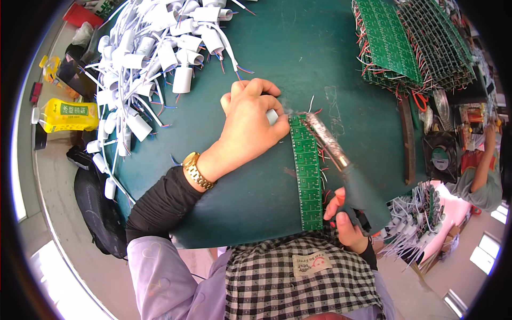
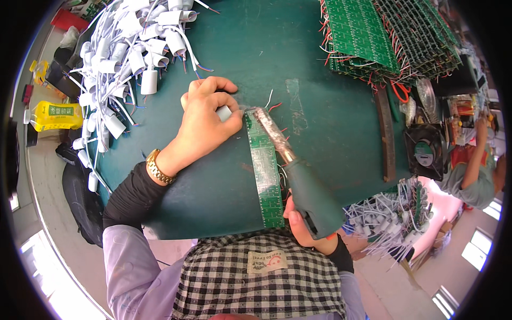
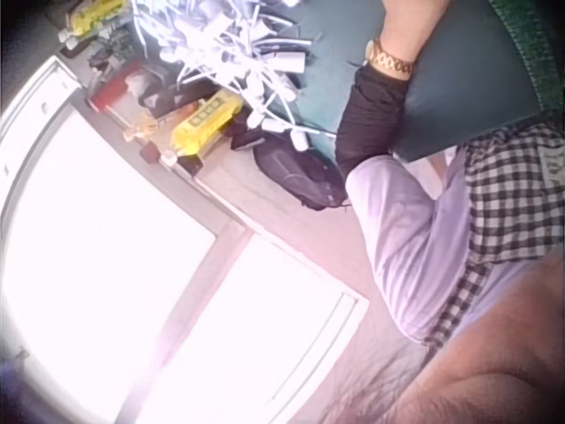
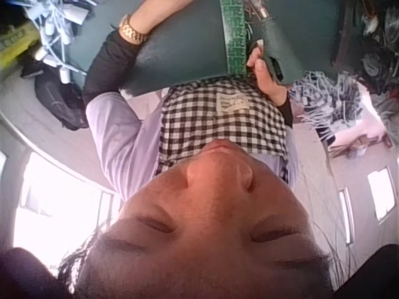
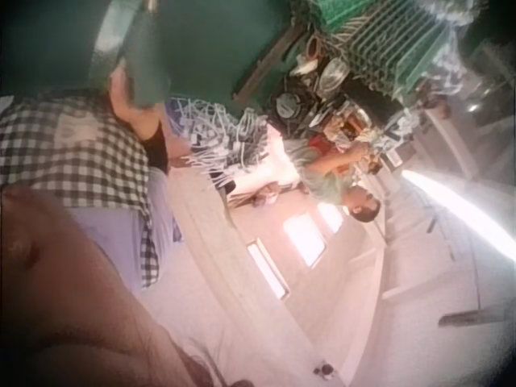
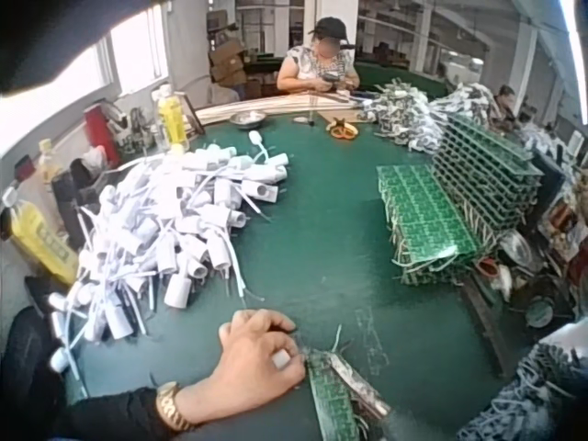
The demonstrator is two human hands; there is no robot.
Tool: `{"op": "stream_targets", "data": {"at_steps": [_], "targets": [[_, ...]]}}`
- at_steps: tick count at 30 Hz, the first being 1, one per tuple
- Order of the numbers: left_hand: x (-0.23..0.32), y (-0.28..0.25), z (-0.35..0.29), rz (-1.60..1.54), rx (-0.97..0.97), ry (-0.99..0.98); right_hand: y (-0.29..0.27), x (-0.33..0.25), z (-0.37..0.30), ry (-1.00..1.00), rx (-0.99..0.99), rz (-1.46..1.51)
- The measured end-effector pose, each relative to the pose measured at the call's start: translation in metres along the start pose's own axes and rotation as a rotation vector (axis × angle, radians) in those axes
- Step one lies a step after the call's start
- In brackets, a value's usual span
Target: The person solders wires and electronic components onto green printed circuit boards (PCBs) using a soldering iron.
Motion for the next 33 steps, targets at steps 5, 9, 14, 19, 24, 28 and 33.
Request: {"op": "stream_targets", "data": {"at_steps": [5, 9, 14, 19, 24, 28, 33], "targets": [[0.0, -0.001, 0.0, 0.001, -0.004, 0.005, -0.008, -0.001, -0.007, -0.028, 0.175, 0.172], [0.0, 0.0, 0.001, -0.002, -0.008, 0.014, -0.011, 0.001, -0.011, -0.077, 0.259, 0.138], [0.001, -0.002, 0.001, 0.004, 0.001, 0.015, -0.017, 0.001, -0.016, -0.146, 0.362, 0.21], [0.001, -0.002, 0.0, -0.006, 0.007, 0.027, -0.021, 0.006, -0.019, -0.143, 0.399, 0.255], [0.002, -0.001, -0.001, -0.012, 0.007, 0.028, -0.025, 0.006, -0.024, -0.164, 0.43, 0.241], [0.003, -0.003, -0.004, -0.036, 0.028, 0.048, -0.027, 0.008, -0.024, -0.159, 0.398, 0.266], [0.007, -0.007, -0.006, -0.138, 0.016, 0.082, -0.027, 0.004, -0.023, -0.175, 0.359, 0.23]]}}
Point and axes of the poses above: each hand's wrist, its own z-axis towards the middle knuckle, its own y-axis out of the palm, x = y × z, the point moved 8 cm from there along z, towards the middle knuckle, and after that the axes turned 13 degrees about -x, right-handed, at the moved point
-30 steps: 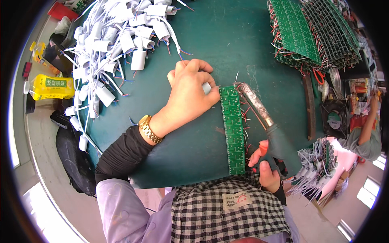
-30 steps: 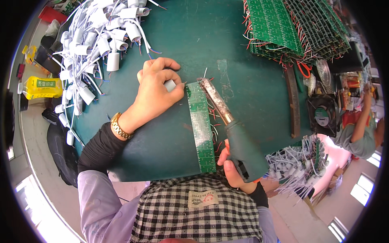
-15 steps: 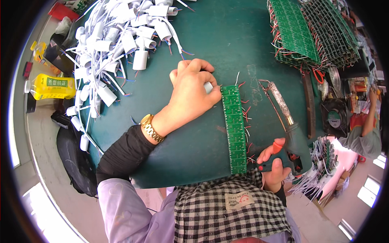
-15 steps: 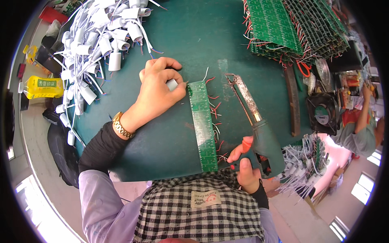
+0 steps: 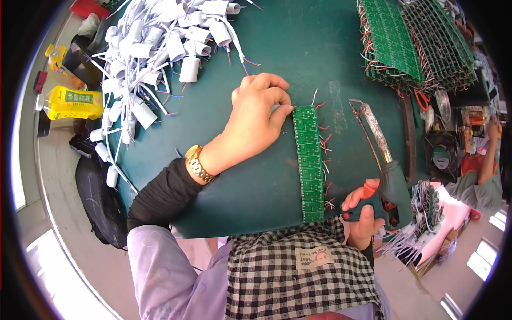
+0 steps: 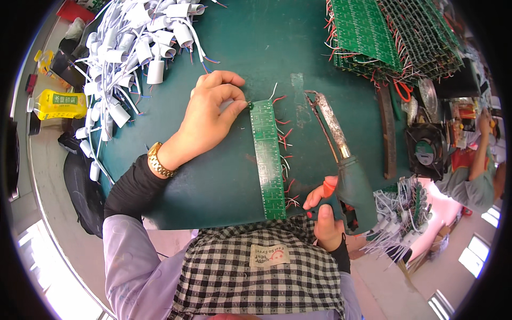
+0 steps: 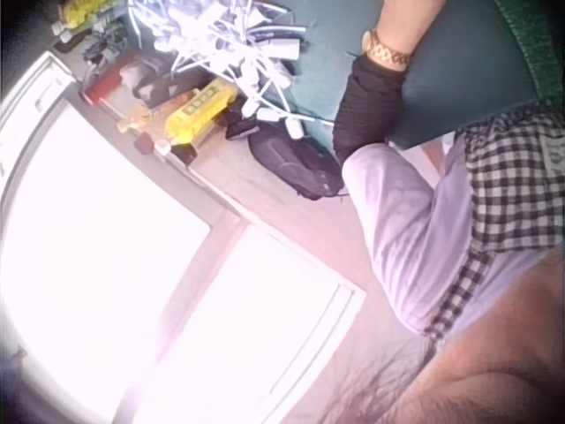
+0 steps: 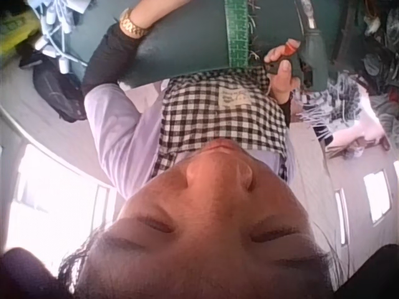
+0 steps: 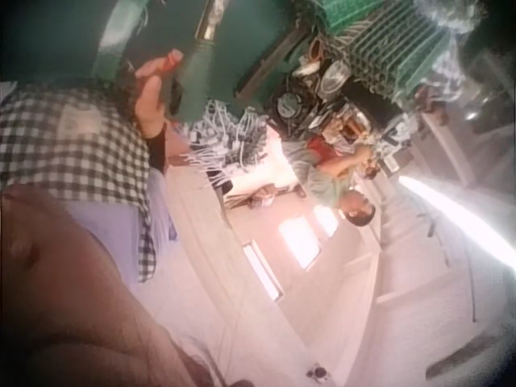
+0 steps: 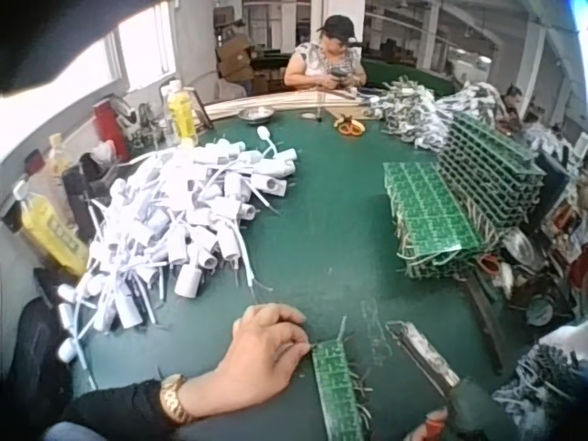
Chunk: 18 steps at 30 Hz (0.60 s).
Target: The person solders wires and electronic components onto green printed circuit boards (PCBs) using a soldering iron.
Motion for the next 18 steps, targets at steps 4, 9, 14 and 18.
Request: {"op": "stream_targets", "data": {"at_steps": [4, 9, 14, 18], "targets": [[0.001, 0.002, 0.0, 0.031, -0.108, 0.008, 0.004, -0.004, 0.004, 0.044, 0.013, -0.002], [0.005, 0.004, 0.004, 0.113, -0.168, 0.029, 0.012, -0.005, 0.009, 0.062, -0.034, -0.005], [0.005, 0.004, 0.003, 0.139, -0.159, 0.081, 0.02, -0.004, 0.012, 0.078, -0.094, 0.022], [0.017, -0.002, -0.008, 0.321, -0.053, 0.234, 0.021, -0.002, 0.014, 0.097, -0.104, 0.006]]}}
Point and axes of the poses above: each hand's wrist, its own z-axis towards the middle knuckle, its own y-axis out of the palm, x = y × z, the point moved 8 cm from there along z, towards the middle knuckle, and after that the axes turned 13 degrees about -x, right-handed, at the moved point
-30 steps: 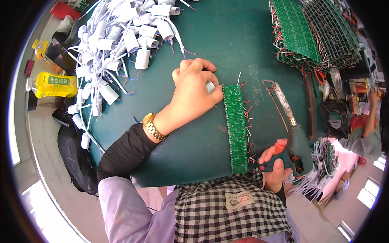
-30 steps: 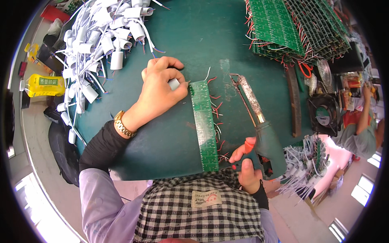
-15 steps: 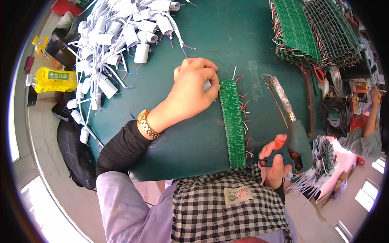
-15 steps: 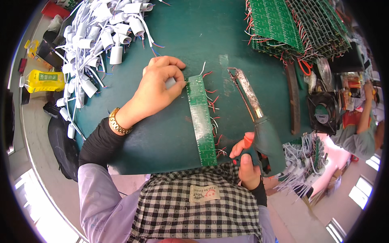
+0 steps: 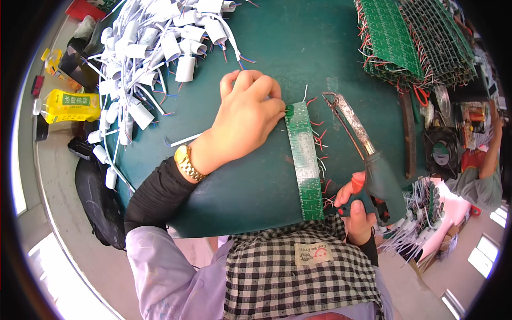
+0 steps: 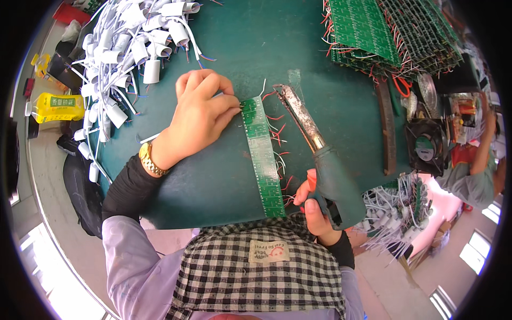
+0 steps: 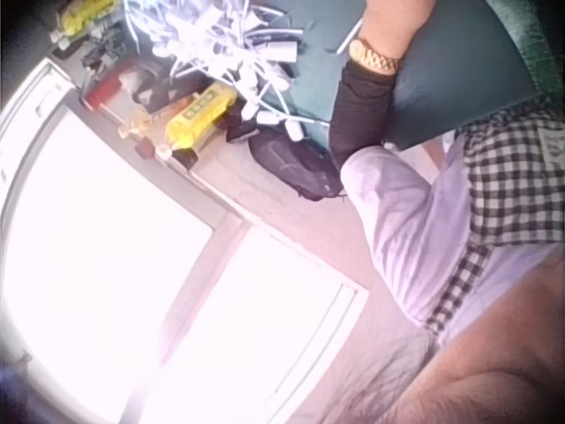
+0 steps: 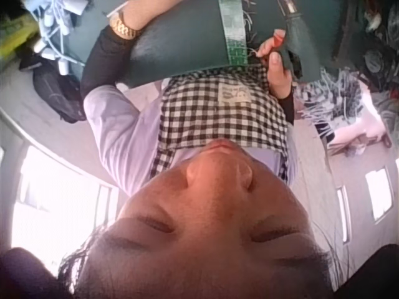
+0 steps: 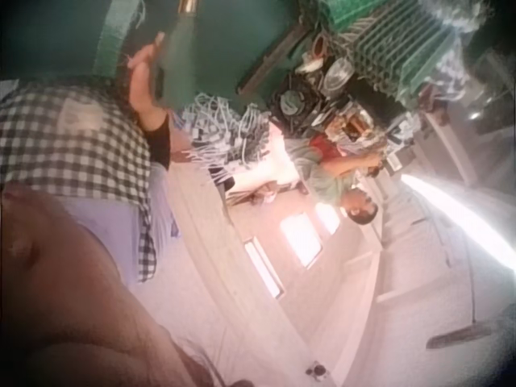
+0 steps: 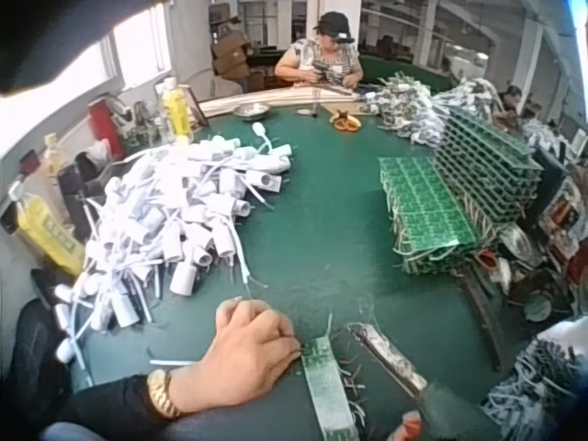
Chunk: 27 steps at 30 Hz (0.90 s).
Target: The person solders wires and electronic components onto green printed circuit boards (PCBs) using a soldering iron.
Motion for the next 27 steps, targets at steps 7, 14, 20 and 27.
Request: {"op": "stream_targets", "data": {"at_steps": [7, 14, 20, 27], "targets": [[-0.002, -0.001, -0.006, 0.13, 0.057, -0.089, -0.003, 0.001, 0.0, -0.001, 0.015, -0.032], [-0.018, 0.0, -0.002, -0.133, 0.06, -0.028, 0.003, -0.001, 0.001, 0.012, 0.032, -0.001], [-0.016, 0.002, -0.003, -0.103, 0.085, 0.003, 0.015, -0.001, 0.005, 0.104, -0.056, -0.017], [-0.015, 0.002, 0.0, -0.062, 0.03, 0.002, 0.017, 0.008, 0.004, 0.16, -0.304, -0.26]]}}
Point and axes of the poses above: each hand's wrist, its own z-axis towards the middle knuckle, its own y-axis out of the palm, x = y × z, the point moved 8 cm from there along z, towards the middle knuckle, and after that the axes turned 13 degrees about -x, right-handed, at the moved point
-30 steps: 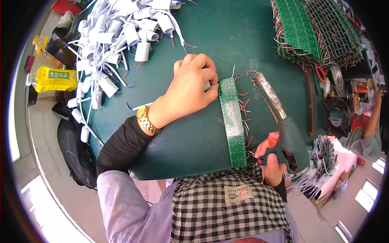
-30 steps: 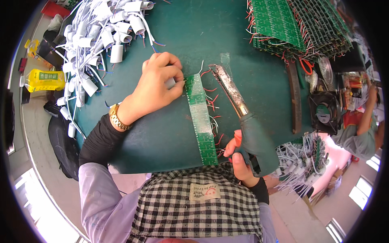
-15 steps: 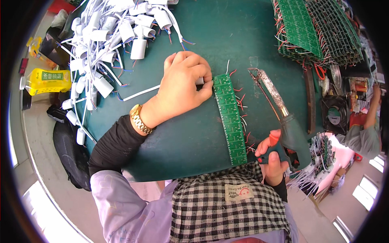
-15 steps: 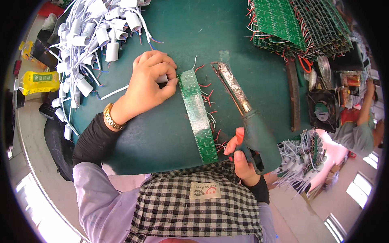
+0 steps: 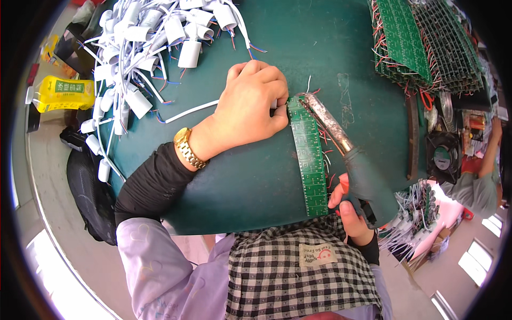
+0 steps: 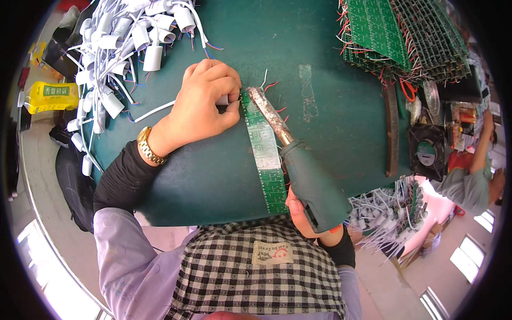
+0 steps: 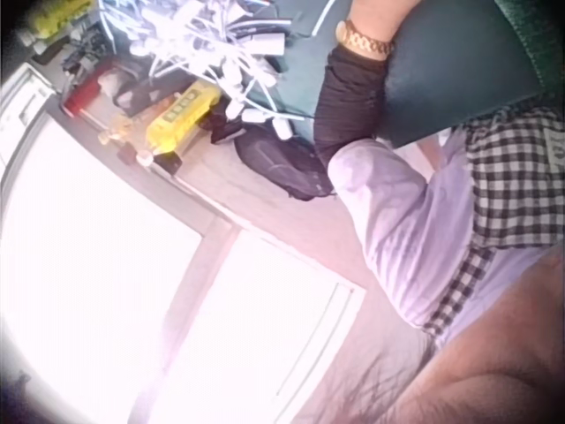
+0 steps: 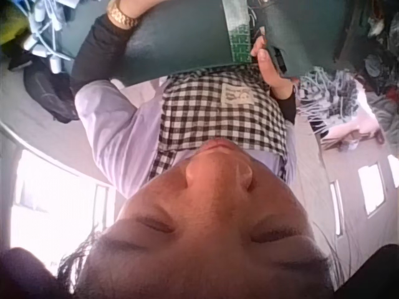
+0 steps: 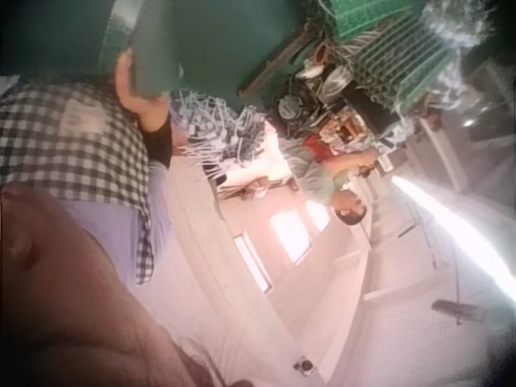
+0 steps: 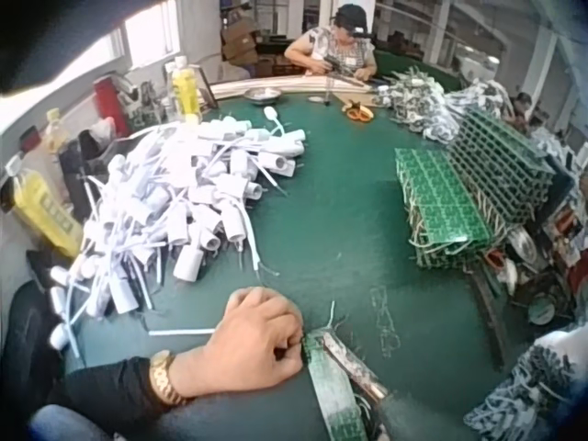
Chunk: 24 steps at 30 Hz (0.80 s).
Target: The person solders wires and electronic components onto green printed circuit boards (PCBs) using a soldering iron.
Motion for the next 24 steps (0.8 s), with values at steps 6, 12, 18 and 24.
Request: {"op": "stream_targets", "data": {"at_steps": [6, 12, 18, 24], "targets": [[-0.001, 0.001, 0.0, -0.012, -0.014, -0.002, 0.002, 0.002, 0.0, 0.019, -0.009, -0.185], [0.0, 0.001, 0.0, -0.018, 0.0, -0.001, 0.003, -0.002, 0.002, -0.038, 0.012, -0.216], [-0.001, 0.001, -0.001, -0.041, 0.005, -0.015, 0.0, -0.009, 0.008, -0.048, 0.043, -0.385], [-0.005, 0.001, -0.002, -0.055, 0.012, -0.021, 0.001, -0.004, 0.009, 0.041, 0.032, -0.207]]}}
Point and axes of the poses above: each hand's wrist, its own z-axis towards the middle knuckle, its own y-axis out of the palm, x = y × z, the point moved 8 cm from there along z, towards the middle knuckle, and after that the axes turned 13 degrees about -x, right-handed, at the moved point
